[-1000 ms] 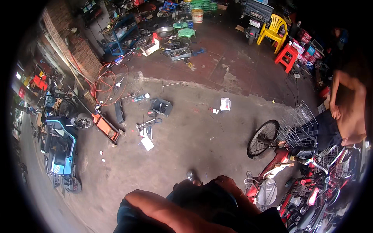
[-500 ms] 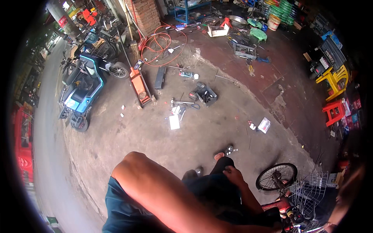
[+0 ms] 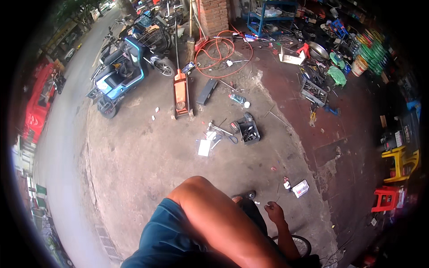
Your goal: The person checks and positions an electric bicycle, retrieves a screwdriver and a stool, and sits down to loosen and adjust components on the bicycle frame using the screwdriver.
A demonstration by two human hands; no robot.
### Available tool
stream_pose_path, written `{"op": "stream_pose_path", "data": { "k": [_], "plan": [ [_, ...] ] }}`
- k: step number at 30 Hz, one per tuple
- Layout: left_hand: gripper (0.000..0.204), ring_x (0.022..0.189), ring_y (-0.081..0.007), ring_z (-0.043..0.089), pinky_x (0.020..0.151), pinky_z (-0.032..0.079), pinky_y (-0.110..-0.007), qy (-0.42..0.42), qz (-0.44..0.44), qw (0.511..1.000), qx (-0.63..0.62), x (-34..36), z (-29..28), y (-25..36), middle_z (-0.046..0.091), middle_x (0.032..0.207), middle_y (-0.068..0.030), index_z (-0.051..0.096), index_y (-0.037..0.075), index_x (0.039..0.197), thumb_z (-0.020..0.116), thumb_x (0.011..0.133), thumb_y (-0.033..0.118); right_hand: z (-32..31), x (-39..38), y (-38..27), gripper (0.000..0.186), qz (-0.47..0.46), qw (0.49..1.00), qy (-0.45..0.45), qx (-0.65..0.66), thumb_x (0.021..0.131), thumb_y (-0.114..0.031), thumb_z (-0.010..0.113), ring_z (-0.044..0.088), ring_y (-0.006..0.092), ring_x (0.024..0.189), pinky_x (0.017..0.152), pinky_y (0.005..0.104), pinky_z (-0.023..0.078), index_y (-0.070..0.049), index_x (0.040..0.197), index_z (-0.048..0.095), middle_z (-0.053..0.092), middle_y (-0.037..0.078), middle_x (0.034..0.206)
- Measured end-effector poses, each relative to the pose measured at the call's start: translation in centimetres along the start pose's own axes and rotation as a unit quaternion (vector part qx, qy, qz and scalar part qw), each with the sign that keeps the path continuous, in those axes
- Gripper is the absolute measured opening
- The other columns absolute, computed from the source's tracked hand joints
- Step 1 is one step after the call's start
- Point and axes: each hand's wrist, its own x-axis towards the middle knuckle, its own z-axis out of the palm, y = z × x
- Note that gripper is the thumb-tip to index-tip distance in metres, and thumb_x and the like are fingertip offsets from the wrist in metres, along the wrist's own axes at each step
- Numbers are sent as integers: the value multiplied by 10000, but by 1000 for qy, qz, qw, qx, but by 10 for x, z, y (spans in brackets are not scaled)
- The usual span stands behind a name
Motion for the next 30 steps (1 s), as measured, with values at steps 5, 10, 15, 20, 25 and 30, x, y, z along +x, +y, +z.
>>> {"op": "stream_pose_path", "data": {
  "k": [5,10,15,20,25,30],
  "plan": [
    [344,850,-395,525,750,422,-488,31,-3,999,32,13,-35,-18,559,917,-211,560,-58,943,485,879,272,-41,42,16,370,35,999,-5,31,787,-304,630,621,325,895,793,372,479,-17,1020,619,651,187,935],
    [347,842,-398,523,743,420,-491,53,8,998,38,20,-70,-24,559,914,-213,559,-57,935,481,875,275,-49,63,24,341,59,996,-4,66,798,-256,661,609,202,822,767,302,466,10,1009,626,659,127,891],
    [350,834,-400,520,737,418,-494,64,14,997,28,18,-108,-10,559,911,-215,558,-57,927,476,872,279,-46,63,12,344,93,994,-31,51,793,-254,652,594,193,829,768,308,458,11,1011,628,654,115,888],
    [353,827,-403,518,731,416,-497,66,18,998,19,13,-151,21,559,908,-217,557,-57,918,471,869,282,-56,84,9,370,183,980,-13,83,763,-296,646,626,282,879,795,349,474,-11,999,641,658,165,928],
    [356,819,-406,515,725,414,-500,62,17,998,5,4,-193,52,559,905,-218,556,-56,910,466,865,286,-64,113,-3,360,193,975,37,105,784,-240,664,622,267,923,832,348,472,10,1038,616,652,167,986],
    [360,811,-409,512,719,411,-503,50,25,998,2,6,-225,64,559,902,-220,555,-56,902,462,862,289,-81,149,-56,365,180,971,78,140,807,-237,628,589,192,895,819,310,445,14,1071,606,644,117,980]
  ]
}}
